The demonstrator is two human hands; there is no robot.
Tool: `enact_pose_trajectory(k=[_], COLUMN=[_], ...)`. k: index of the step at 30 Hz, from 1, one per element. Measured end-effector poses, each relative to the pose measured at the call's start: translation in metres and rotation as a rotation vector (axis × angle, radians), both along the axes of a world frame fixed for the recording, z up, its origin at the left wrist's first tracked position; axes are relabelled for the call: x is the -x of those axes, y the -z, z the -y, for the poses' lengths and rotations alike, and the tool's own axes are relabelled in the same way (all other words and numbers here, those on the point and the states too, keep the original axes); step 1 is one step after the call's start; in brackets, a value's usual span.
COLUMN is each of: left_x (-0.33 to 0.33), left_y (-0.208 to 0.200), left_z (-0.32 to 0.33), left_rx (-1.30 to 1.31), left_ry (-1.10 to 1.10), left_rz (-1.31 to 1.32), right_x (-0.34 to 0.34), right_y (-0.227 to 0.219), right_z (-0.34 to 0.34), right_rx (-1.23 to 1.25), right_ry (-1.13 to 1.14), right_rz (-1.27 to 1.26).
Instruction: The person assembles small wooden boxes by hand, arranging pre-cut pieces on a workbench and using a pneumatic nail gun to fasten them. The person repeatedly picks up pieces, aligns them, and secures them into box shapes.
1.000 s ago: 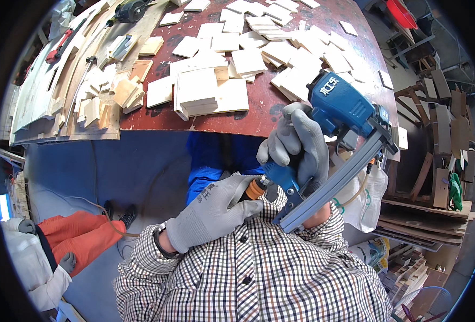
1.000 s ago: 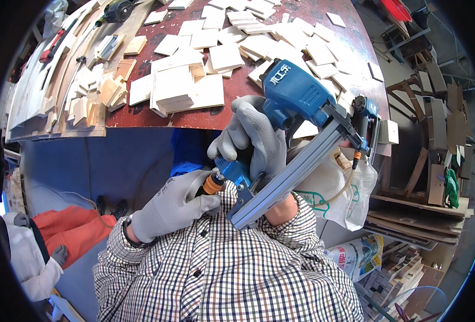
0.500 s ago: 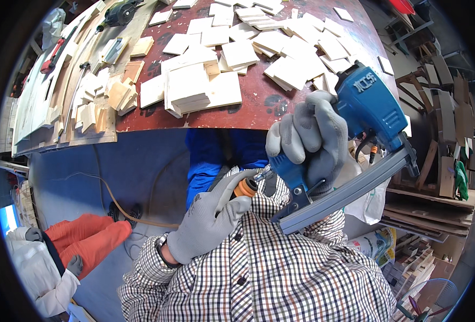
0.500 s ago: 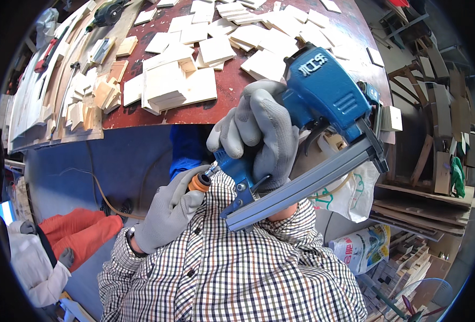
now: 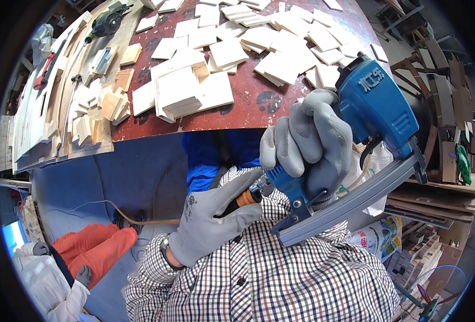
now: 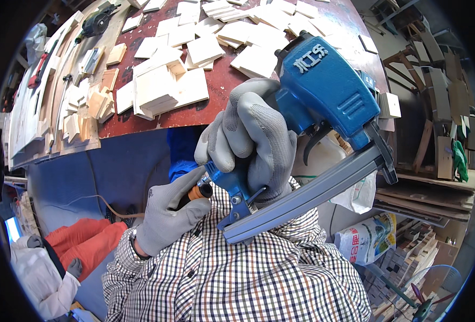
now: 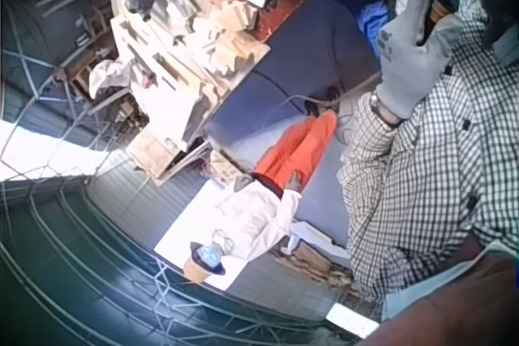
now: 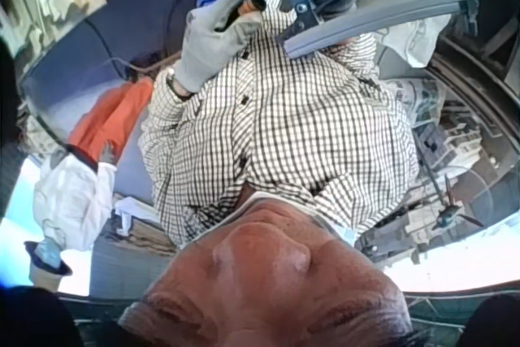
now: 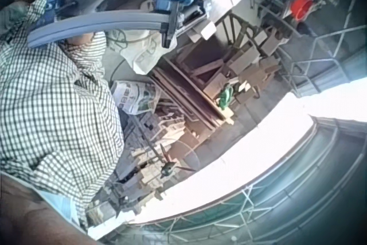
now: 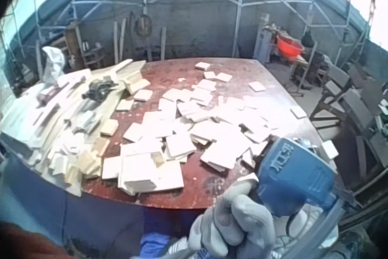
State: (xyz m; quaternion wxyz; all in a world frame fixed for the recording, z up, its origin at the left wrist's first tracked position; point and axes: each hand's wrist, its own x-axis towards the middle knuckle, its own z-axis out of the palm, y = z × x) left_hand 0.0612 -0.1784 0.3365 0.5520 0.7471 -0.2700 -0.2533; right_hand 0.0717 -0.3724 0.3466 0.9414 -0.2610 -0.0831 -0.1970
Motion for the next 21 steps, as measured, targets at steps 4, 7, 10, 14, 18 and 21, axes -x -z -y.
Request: enact_pose_trajectory(k=[4, 7, 10, 14, 18, 21], left_x=[-0.001, -0.001, -0.003, 0.0, -0.001, -0.003], left_y=[-0.001, 0.006, 0.009, 0.01, 0.005, 0.001], left_z=[0.001, 0.002, -0.001, -0.003, -0.001, 0.0], left_rx=[0.049, 0.122, 0.198, 0.193, 0.238, 0.265], left_ry=[-0.051, -0.081, -0.064, -0.086, -0.05, -0.024], left_rz=[0.052, 0.135, 0.165, 0.125, 0.154, 0.139], right_x=[0.0, -0.001, -0.001, -0.002, -0.001, 0.011], right_y=[0.0, -0.001, -0.001, 0.001, 0.005, -0.012], right_z=[0.003, -0.001, -0.01, -0.011, 0.005, 0.001], right_rx=[0.098, 0.114, 0.078, 0.038, 0.093, 0.086], right_ry=[-0.014, 0.015, 0.064, -0.041, -0.216, -0.199], right_rz=[0.098, 0.143, 0.17, 0.257, 0.324, 0.206])
